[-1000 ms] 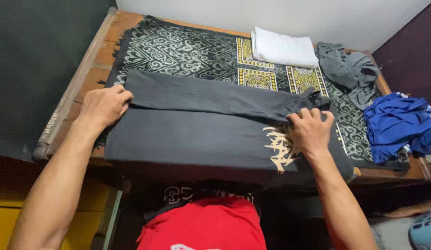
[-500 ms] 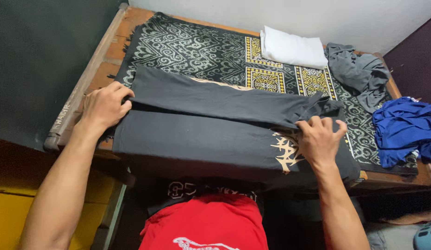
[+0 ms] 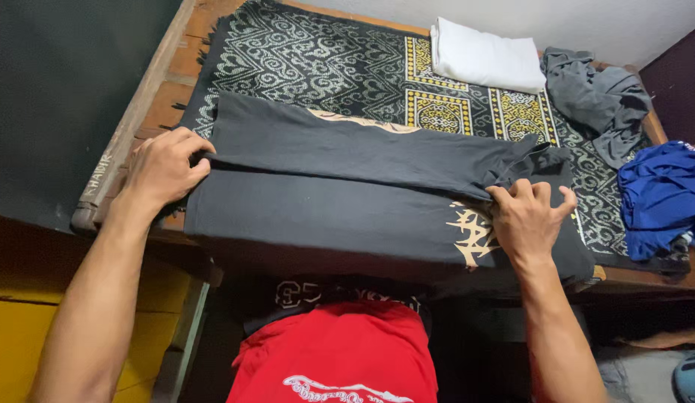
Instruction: The person picks up a t-shirt from a surface, spreads it out, and performs a series of folds by hand until the shirt is folded into a rectangular shape.
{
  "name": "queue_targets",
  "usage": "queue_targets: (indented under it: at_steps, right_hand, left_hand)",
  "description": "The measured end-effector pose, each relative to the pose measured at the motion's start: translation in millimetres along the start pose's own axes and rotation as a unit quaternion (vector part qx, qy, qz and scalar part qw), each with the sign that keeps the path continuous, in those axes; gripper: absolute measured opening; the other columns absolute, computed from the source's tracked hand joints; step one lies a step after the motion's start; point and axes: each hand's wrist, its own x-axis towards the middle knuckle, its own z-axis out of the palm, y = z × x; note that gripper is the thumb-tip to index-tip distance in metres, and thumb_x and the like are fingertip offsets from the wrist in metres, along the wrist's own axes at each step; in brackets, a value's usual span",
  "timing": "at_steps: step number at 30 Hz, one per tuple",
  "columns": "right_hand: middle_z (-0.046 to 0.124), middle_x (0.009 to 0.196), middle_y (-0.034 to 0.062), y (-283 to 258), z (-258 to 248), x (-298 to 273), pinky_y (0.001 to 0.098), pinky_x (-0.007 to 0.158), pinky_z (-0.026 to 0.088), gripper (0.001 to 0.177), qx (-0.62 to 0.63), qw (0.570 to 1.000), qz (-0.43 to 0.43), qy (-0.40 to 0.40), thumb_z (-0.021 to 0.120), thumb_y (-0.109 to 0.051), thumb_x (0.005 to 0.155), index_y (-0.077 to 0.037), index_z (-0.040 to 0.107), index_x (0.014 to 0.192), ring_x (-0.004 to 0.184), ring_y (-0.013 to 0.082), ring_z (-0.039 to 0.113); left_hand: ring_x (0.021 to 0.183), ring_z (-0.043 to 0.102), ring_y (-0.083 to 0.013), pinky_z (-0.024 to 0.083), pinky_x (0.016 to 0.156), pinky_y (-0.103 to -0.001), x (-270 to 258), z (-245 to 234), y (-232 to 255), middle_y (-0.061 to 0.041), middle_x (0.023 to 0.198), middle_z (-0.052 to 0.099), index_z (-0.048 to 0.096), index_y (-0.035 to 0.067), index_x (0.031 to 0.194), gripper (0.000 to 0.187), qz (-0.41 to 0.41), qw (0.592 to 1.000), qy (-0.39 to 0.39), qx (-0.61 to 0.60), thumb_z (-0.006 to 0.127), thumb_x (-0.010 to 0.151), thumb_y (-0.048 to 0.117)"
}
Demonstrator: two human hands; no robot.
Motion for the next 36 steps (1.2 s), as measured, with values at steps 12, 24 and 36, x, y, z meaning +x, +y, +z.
queue_targets:
  at_steps: [12,24,36]
  right_hand:
    - [0.071,0.125,0.0065,-75.5,-34.4,97.2,0.0417,0.087,0.054,0.033,0.280,0.958,-0.058,0.023,0.066,-0.030,0.096,-0.012,0.073,0.123,0.110,0.0310,0.066]
    - [0.032,0.166,0.0068,-125.1,49.6,129.6,0.0604,0.119,0.019,0.059,0.326,0.926,-0.008,-0.190,0.039,-0.039,0.104,-0.012,0.037,0.157,0.152,0.0378,0.024]
    - [0.030,0.166,0.0064,-125.7,40.2,133.1,0.0595,0.119,0.016,0.061,0.308,0.928,0.000,-0.212,0.038,-0.041,0.104,-0.014,0.035,0.158,0.153,0.0351,0.020]
  left_hand:
    - [0.132,0.058,-0.0346,0.047,0.106,-0.048,94.8,76.5,125.4,-0.012,0.137,0.066,0.065,0.006,0.129,0.043,0.205,0.974,0.081,-0.057,0.068,0.091,0.026]
    - [0.154,0.012,-0.0335,0.007,0.120,-0.062,120.8,118.7,181.0,-0.006,0.167,0.020,0.027,0.021,0.159,0.080,0.079,0.969,-0.234,-0.006,0.039,0.095,0.068]
    - [0.152,0.013,-0.0400,0.005,0.114,-0.070,96.3,71.3,15.6,-0.009,0.167,0.021,0.032,0.019,0.159,0.088,-0.125,0.978,-0.155,0.057,0.043,0.091,0.074]
